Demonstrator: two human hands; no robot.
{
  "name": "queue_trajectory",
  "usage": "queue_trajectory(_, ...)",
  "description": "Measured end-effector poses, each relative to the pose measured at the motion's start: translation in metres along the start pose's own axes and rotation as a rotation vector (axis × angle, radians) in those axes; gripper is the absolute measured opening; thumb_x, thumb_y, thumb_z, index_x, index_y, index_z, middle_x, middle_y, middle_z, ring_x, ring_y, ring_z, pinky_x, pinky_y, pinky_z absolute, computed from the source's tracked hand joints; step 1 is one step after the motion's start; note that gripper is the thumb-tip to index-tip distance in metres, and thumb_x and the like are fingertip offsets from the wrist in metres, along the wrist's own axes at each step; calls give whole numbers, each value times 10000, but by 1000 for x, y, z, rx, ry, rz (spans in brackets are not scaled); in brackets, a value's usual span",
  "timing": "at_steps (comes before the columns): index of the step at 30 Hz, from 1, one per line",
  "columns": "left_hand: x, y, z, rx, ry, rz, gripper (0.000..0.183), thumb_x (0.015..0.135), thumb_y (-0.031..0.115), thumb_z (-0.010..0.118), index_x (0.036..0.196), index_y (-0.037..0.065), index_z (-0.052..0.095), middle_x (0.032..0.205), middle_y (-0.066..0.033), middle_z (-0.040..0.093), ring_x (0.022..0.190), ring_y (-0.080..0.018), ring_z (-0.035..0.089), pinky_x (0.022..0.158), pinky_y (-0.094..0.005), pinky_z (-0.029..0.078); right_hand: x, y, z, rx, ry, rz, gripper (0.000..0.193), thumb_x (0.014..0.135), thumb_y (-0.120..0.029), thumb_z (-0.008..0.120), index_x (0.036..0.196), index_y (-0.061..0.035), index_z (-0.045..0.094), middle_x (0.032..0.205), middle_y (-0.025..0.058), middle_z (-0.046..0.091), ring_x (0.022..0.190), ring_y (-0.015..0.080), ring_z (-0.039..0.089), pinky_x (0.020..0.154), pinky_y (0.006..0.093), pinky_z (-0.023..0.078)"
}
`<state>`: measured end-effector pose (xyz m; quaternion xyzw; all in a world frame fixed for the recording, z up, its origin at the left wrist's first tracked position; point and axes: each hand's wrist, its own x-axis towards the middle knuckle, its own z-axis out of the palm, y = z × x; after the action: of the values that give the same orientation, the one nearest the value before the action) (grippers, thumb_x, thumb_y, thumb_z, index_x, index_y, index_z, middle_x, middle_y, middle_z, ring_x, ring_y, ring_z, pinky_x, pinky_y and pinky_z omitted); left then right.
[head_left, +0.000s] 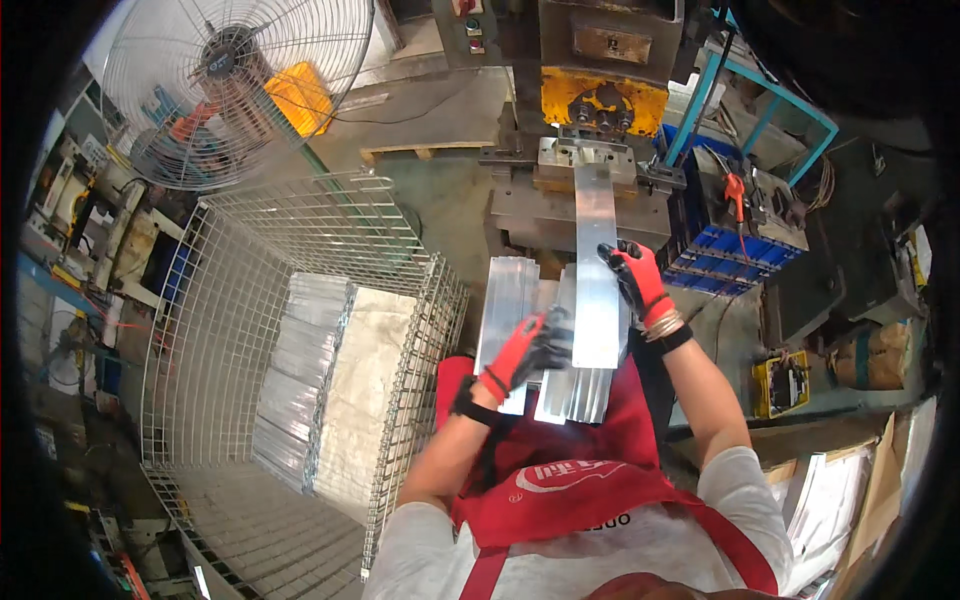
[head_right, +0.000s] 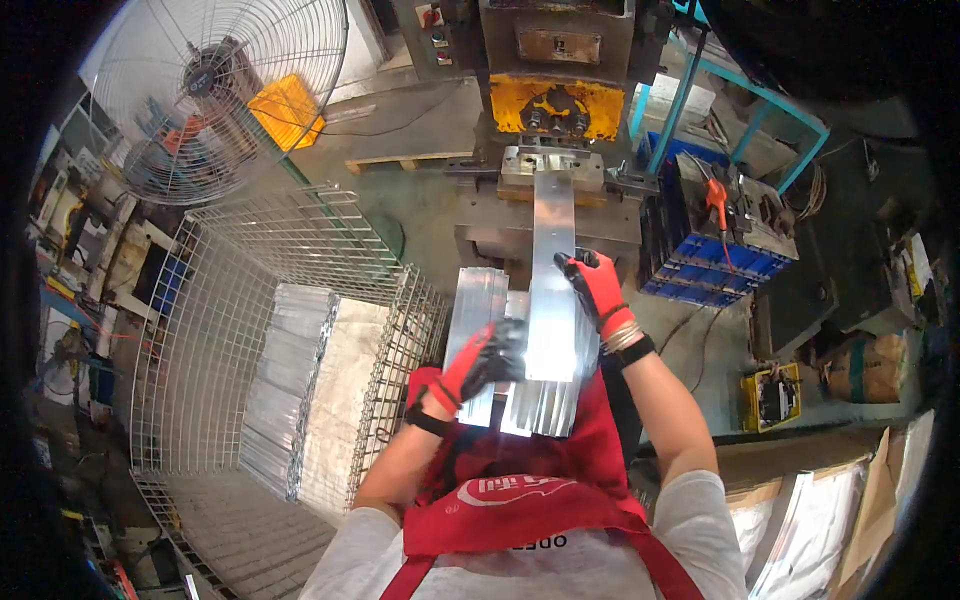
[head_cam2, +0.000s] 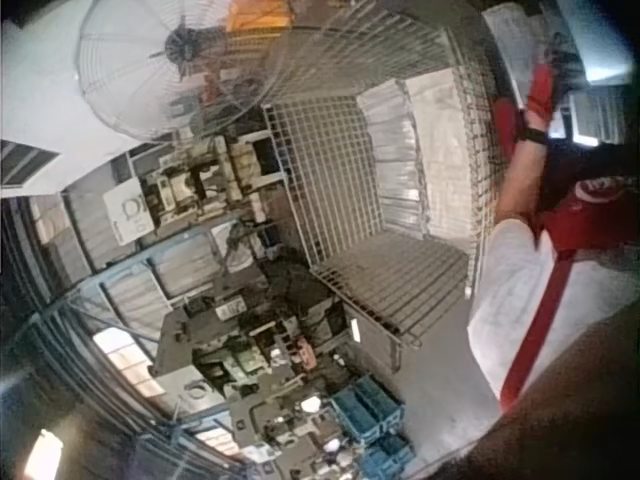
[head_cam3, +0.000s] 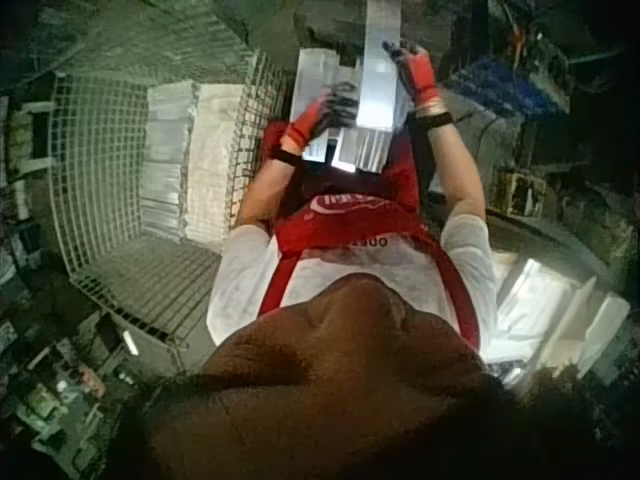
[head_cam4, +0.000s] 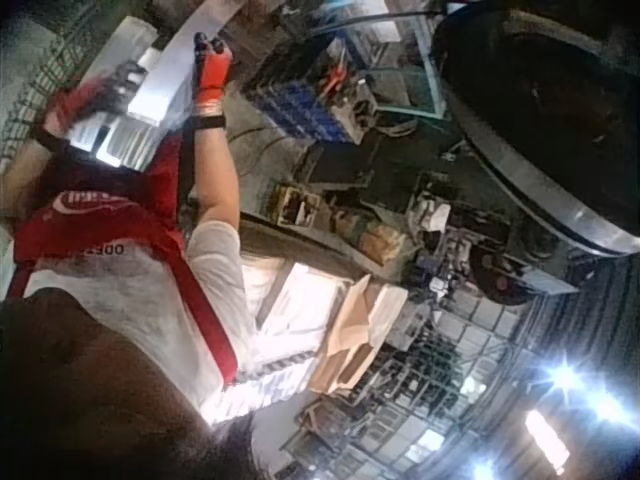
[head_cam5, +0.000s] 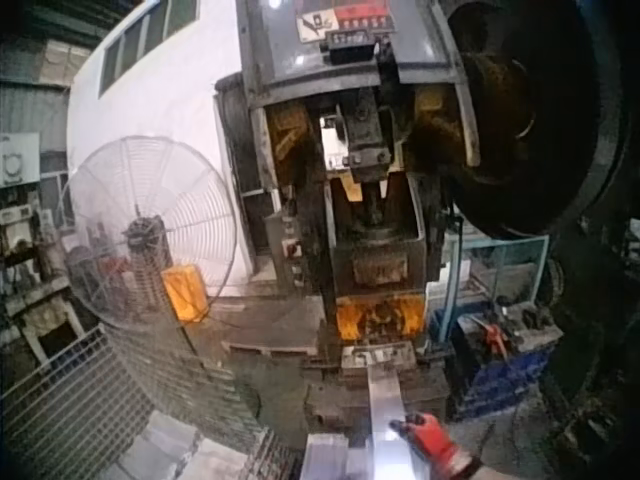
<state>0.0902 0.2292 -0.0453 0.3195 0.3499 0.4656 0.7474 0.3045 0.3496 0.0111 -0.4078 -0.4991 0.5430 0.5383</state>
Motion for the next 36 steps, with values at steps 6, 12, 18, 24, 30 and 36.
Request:
queue_trajectory(6,8,30,70,62,-113,-4,443,900,339,371,1239,53,360,1113,-120,507,661,-220,613,512,-271,459,18,-2,22,157,15,89,139,760,-117,619,646,-88,544,639,-79,471,600,23,403,549,194,330)
queue_trajectory(12,18,54,80,585,42,-20,734,552,33,657,1230,27,377,1125,-159,501,962,-307,523,791,-358,436,29,6,15,136,-16,126,116,776,-197,604,735,-93,573,677,-70,490,613,35,418,541,206,328)
queue_trajectory(18,19,39,71,732,39,168,791,482,-7,662,1222,24,386,1103,-163,514,983,-326,505,848,-384,420,1,30,25,137,-117,-201,267,813,-303,565,895,-49,586,776,-33,541,708,54,482,601,220,384)
queue_trajectory(24,35,25,58,322,-106,165,321,767,97,548,1061,0,464,882,-102,545,766,-201,584,642,-299,495,8,15,32,-50,70,61,244,783,-300,608,691,-87,533,593,-77,421,515,32,338,460,220,270)
queue_trajectory(30,39,41,72,-98,-112,153,124,854,106,480,946,25,502,792,-52,547,682,-147,577,573,-248,501,19,-9,49,-114,158,152,205,777,-259,600,673,-96,534,581,-79,428,486,41,340,441,232,270)
queue_trajectory(36,44,46,81,-126,-51,41,183,860,245,500,876,65,530,758,-41,564,611,-154,588,484,-286,505,20,5,41,198,128,107,152,792,-176,579,801,-25,600,716,-23,558,617,54,477,556,211,375)
